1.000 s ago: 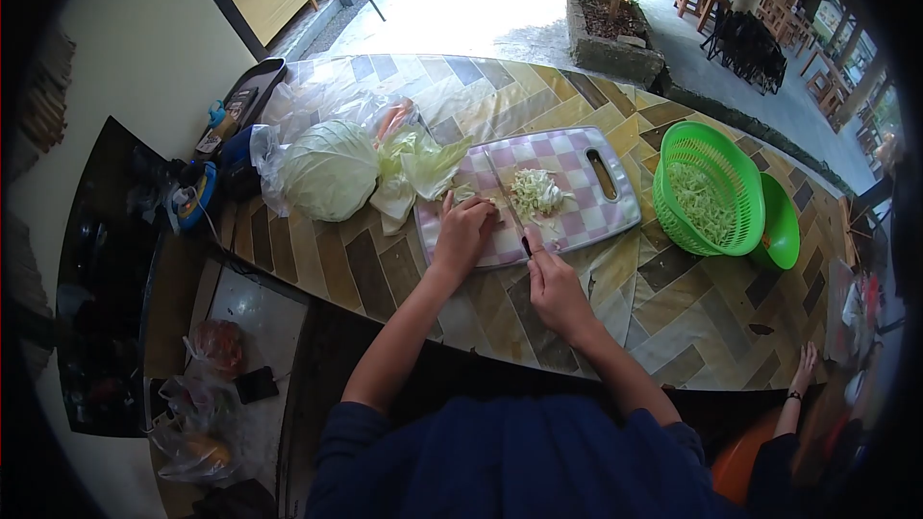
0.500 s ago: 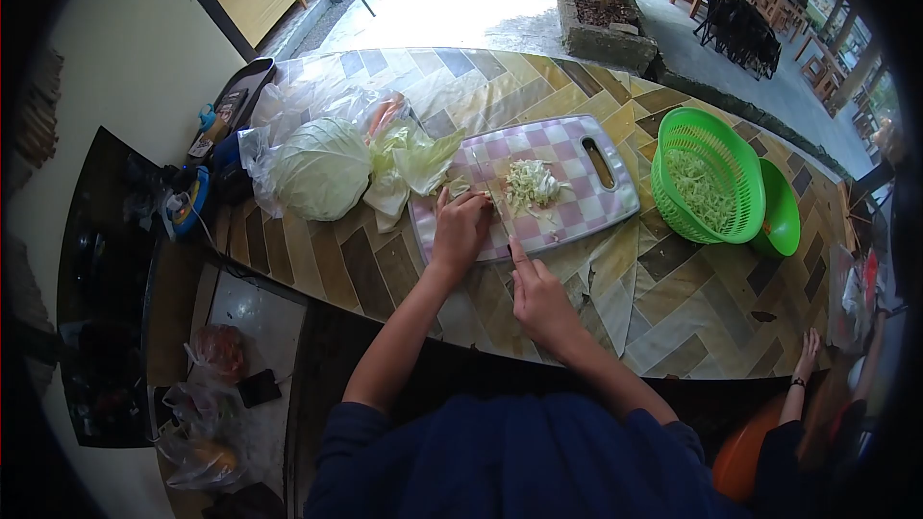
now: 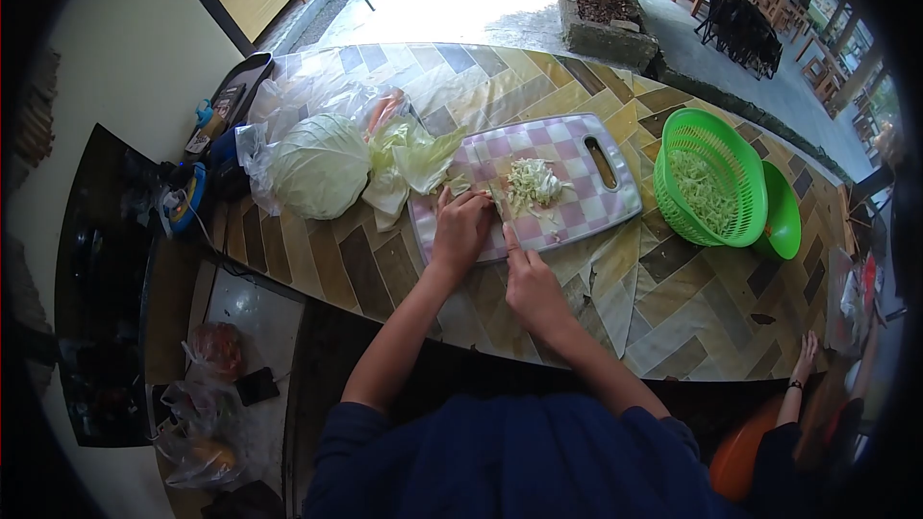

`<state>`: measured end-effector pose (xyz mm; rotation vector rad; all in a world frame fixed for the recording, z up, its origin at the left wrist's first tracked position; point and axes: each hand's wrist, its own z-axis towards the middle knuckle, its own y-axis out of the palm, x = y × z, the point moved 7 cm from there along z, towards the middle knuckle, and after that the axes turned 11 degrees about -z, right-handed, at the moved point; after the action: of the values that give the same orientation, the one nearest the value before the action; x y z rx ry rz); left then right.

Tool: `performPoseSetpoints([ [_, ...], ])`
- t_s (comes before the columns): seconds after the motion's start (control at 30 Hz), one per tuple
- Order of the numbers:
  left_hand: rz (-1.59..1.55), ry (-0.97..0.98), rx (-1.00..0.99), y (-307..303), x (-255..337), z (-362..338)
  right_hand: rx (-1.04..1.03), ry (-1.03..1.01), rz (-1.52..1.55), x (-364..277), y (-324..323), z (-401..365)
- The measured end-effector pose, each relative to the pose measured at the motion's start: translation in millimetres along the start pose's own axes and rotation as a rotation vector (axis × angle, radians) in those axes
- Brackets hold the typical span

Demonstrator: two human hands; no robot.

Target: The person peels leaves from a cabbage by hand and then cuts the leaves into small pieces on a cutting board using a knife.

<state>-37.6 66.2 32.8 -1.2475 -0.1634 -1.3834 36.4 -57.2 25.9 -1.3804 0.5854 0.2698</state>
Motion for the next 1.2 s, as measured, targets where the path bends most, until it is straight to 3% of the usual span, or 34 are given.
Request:
performPoseSetpoints([
  [0.47, 0.143, 0.031, -0.005, -7, 3, 0, 0.101, -0.167, 0.121, 15, -24, -9],
  [0.57, 0.104, 0.006, 0.003, -6, 0, 0, 0.029, -0.098, 0.08, 10, -26, -14],
  [0.97, 0.019, -0.039, 0.01, -4, -9, 1, -0.022, -0.15, 0.093, 20, -26, -10],
  [1.2, 0.02, -0.045, 0.008, -5, -9, 0, -0.022, -0.116, -0.08, 11, -12, -8],
])
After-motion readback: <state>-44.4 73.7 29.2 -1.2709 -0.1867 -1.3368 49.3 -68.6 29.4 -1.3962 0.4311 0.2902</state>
